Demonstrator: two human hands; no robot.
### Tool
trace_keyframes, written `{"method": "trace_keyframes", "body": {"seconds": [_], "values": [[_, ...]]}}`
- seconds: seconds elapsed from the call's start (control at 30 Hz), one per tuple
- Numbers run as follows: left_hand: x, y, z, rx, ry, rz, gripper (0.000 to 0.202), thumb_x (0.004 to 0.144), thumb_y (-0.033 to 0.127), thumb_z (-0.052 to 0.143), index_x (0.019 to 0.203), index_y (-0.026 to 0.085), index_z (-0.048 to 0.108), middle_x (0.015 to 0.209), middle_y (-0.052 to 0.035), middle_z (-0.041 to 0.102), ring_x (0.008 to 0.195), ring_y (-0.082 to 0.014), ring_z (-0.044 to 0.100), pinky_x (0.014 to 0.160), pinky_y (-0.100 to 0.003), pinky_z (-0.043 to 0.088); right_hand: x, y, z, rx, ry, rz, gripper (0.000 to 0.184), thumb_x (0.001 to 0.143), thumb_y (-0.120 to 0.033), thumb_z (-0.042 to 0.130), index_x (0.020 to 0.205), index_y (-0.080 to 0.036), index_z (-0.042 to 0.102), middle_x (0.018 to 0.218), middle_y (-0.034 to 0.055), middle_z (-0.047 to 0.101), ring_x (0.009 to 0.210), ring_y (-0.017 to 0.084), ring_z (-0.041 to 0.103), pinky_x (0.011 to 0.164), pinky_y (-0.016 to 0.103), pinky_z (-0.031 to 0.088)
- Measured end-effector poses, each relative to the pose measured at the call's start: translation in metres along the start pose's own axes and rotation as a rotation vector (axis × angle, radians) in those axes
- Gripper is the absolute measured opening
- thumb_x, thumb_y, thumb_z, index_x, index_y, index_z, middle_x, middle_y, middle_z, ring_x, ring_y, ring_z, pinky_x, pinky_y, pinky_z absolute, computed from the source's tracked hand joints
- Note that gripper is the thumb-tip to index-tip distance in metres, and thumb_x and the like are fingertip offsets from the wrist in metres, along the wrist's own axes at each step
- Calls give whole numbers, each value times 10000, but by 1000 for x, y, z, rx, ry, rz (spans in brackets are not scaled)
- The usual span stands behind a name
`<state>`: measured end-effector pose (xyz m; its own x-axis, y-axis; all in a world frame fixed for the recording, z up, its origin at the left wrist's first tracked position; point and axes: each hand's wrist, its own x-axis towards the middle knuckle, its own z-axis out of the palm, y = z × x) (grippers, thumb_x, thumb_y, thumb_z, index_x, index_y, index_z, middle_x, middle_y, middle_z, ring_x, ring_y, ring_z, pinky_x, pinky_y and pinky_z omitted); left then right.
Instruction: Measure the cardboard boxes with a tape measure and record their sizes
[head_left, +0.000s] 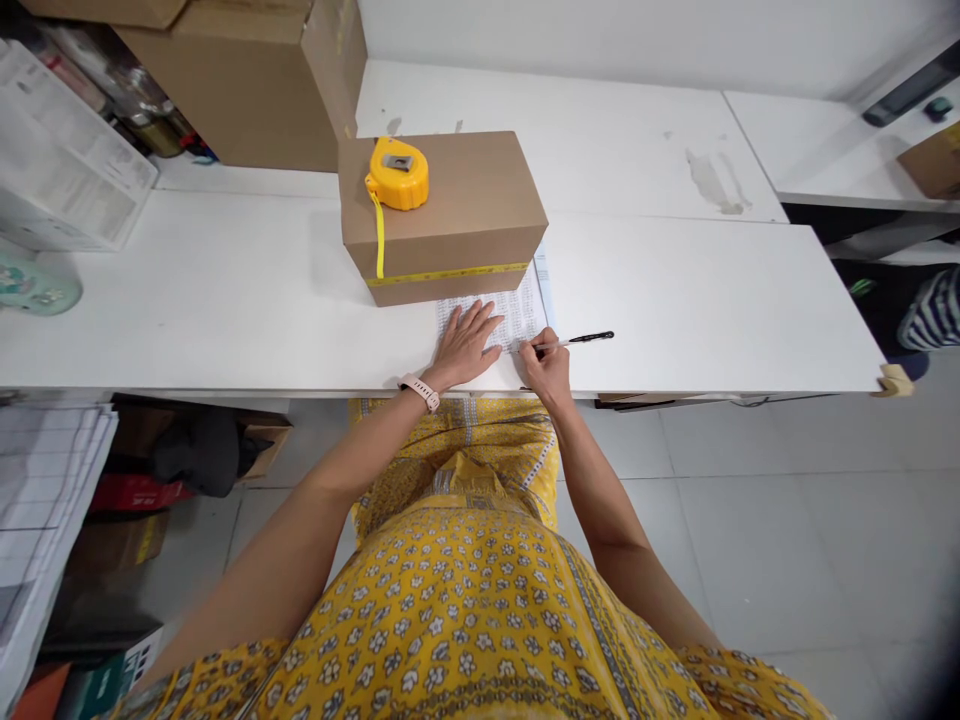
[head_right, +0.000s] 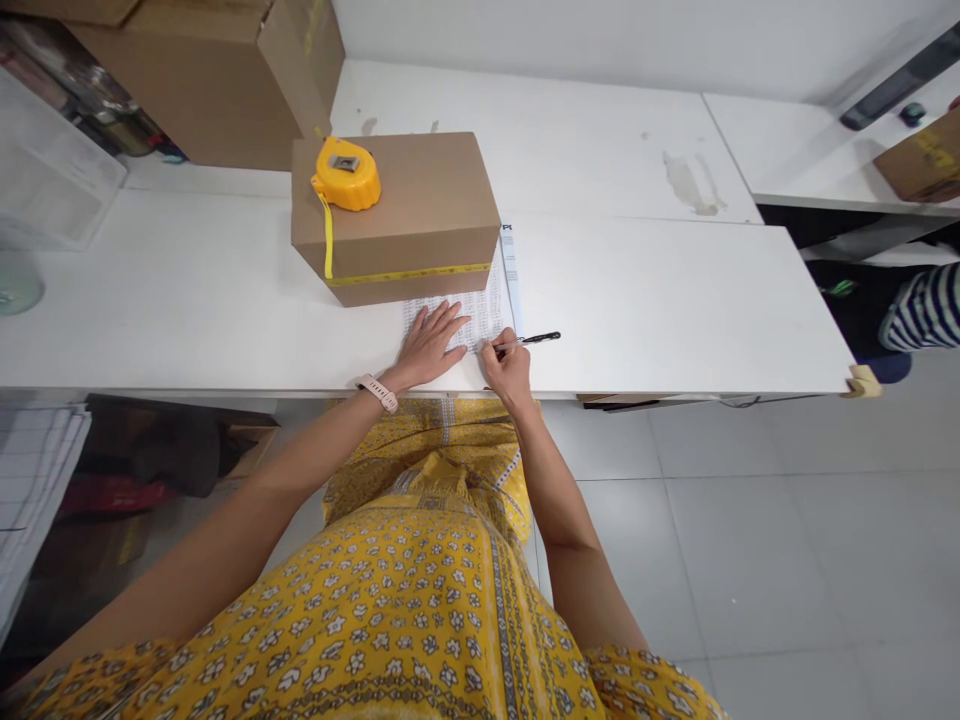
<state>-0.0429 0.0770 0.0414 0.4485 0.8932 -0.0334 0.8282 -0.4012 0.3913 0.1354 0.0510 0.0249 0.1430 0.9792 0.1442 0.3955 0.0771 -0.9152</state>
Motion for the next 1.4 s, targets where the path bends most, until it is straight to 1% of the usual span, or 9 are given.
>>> {"method": "trace_keyframes", "body": {"seconds": [0.3,0.5,0.67,0.9,1.13,1.2,1.27,1.33,1.4], "values": [[0,2,-2,0,-11,-4,583,997,351,461,1550,168,432,1715,-86,256,1612,-248,142,1320,-502,51,-1,-1,-1,-22,-2,2,234,831,-394,570,708,-255,428,543,-78,428,542,121,390,575,285,318],[0,0,0,0,2,0,571,998,360,466,1546,201,438,1715,-72,260,1612,-240,142,1320,-506,52,-1,0,-1,-25,-1,-8,240,825,-387,581,704,-255,421,543,-76,429,552,126,393,587,288,323],[0,0,0,4,-5,-2,579,998,360,469,1548,183,434,1715,-80,258,1613,-242,139,1321,-502,54,-1,0,-1,-10,13,-12,229,834,-383,563,700,-252,432,561,-70,442,569,126,404,595,284,330],[0,0,0,1,-7,-1,583,1000,366,467,1551,180,431,1716,-80,257,1613,-246,140,1321,-500,49,-1,0,-2,-41,4,-25,236,832,-389,570,701,-254,427,552,-75,418,551,126,386,586,290,317],[0,0,0,-8,-5,-2,579,1000,360,464,1553,193,431,1717,-72,252,1613,-239,137,1320,-500,44,-2,-1,0,-28,18,-24,240,840,-376,576,703,-252,422,562,-76,415,551,120,382,584,284,326],[0,0,-1,-8,-8,-4,584,1000,356,466,1556,181,430,1718,-76,249,1613,-243,136,1319,-498,39,-3,0,1,-24,47,-24,249,846,-372,587,703,-253,422,567,-74,413,557,122,392,586,283,332],[0,0,-1,-9,-15,-3,590,1002,351,466,1560,165,427,1719,-81,247,1613,-249,136,1319,-495,32,-2,3,-1,-2,130,-28,266,872,-384,579,709,-254,414,594,-67,417,578,125,410,595,281,343],[-1,0,-1,-14,-21,-4,593,1003,345,464,1564,159,422,1719,-84,245,1613,-250,133,1317,-495,26,3,9,-9,-1,227,-52,258,917,-425,552,762,-249,445,659,-51,456,615,132,440,617,282,368],[-1,0,-1,-22,-22,-2,594,1004,341,463,1566,157,420,1719,-87,246,1614,-252,129,1314,-498,23,15,19,-24,-84,268,-104,226,961,-450,514,876,-240,508,770,-16,535,686,152,498,677,301,414]]}}
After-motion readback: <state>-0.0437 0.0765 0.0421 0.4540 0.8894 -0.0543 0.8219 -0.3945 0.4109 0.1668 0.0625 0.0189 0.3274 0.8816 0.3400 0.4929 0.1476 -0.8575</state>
